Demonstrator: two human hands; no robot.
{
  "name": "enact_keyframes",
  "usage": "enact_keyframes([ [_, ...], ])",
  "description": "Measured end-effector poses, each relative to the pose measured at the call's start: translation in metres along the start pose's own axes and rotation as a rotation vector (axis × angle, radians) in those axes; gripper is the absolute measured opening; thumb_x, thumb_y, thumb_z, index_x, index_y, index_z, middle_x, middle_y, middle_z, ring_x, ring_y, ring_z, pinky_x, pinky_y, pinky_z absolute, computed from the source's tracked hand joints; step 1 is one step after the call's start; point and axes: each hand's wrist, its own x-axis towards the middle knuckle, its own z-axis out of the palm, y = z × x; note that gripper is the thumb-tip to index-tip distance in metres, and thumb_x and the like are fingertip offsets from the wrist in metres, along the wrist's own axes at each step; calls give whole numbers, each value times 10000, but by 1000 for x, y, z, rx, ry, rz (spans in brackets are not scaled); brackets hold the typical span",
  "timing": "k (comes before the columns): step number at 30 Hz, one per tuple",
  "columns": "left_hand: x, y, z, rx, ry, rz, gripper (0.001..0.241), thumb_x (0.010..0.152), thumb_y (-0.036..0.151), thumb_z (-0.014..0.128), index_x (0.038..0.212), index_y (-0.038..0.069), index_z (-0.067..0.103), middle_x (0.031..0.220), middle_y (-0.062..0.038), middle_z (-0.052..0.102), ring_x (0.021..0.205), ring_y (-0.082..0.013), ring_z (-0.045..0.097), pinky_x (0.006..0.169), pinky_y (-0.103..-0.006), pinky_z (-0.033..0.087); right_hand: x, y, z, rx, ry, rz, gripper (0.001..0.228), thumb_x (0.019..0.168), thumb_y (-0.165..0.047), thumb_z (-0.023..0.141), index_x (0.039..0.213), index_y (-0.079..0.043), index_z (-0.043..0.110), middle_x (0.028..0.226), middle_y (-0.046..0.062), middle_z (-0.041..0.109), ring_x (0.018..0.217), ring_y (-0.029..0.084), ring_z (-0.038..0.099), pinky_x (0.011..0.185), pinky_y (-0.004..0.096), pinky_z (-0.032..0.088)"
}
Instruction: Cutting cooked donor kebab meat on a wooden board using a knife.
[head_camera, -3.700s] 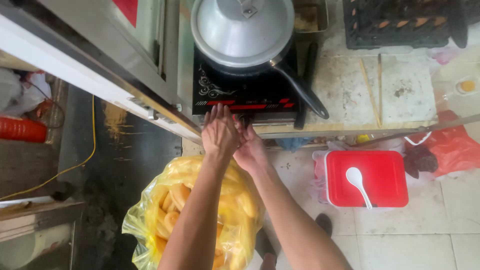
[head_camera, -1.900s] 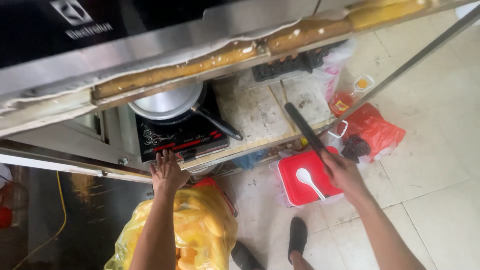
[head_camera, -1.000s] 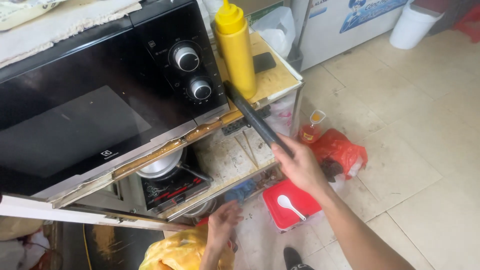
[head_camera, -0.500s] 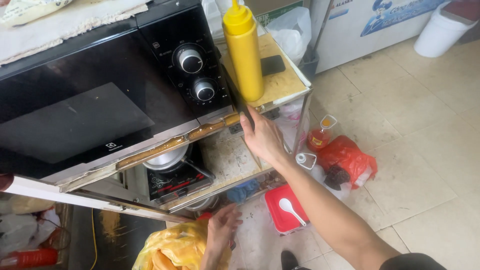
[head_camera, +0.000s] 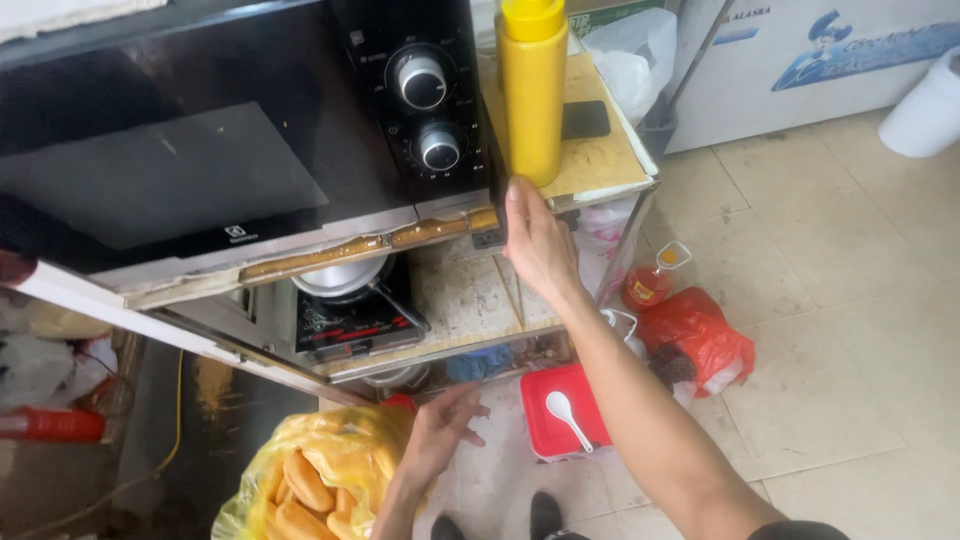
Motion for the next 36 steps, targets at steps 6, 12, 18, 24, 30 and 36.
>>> enact_keyframes([
  [6, -8, -20, -13, -23, 150, 212, 267, 974, 183, 704, 1050, -62, 778, 763, -241, 791, 585, -266, 792, 644, -338, 628, 3, 38, 29, 313, 161, -243, 551, 1102, -411, 395, 1471, -12, 484, 1179, 286, 657, 770, 251, 724, 715, 394, 602],
  [12, -32, -12, -25, -388, 363, 192, 394, 1031, 331, 627, 1045, -27, 788, 975, -231, 790, 917, -272, 782, 826, -399, 633, -40, 68, 55, 481, 363, -96, 473, 1087, -570, 314, 1288, -233, 579, 851, -22, 511, 754, 101, 604, 594, 226, 496],
  [18, -114, 1, -62, -784, 399, 371, 591, 1074, 317, 490, 1588, 60, 349, 1606, -315, 337, 1467, -521, 314, 1150, -688, 289, -174, 21, 172, 327, -360, -565, 476, 1129, -372, 311, 1428, -93, 554, 1284, 144, 526, 1327, 299, 501, 1163, 401, 335],
  [24, -258, -71, -186, -999, 591, 541, 692, 1068, 542, 424, 1599, 104, 357, 1621, -163, 354, 1487, -345, 338, 1220, -537, 275, -331, -67, 315, 285, -630, -1071, 479, 1117, -194, 307, 1546, -2, 403, 1631, 207, 296, 1527, 362, 196, 1253, 460, 80],
  [30, -451, -135, -268, -969, 688, 678, 640, 1081, 492, 433, 1631, 188, 310, 1656, -69, 328, 1551, -259, 263, 1229, -569, 201, -463, -169, 499, 470, -827, -1038, 370, 1138, -287, 408, 1390, -152, 643, 1424, 96, 559, 1421, 234, 439, 1235, 367, 243],
  [36, -600, -283, -328, -999, 1179, 633, 511, 1036, 349, 589, 1490, 117, 561, 1105, -237, 754, 787, -276, 778, 564, -268, 602, -606, -211, 603, 140, -1338, -568, 413, 1083, -414, 518, 1432, -209, 602, 1244, 111, 700, 1171, 245, 655, 992, 418, 497],
])
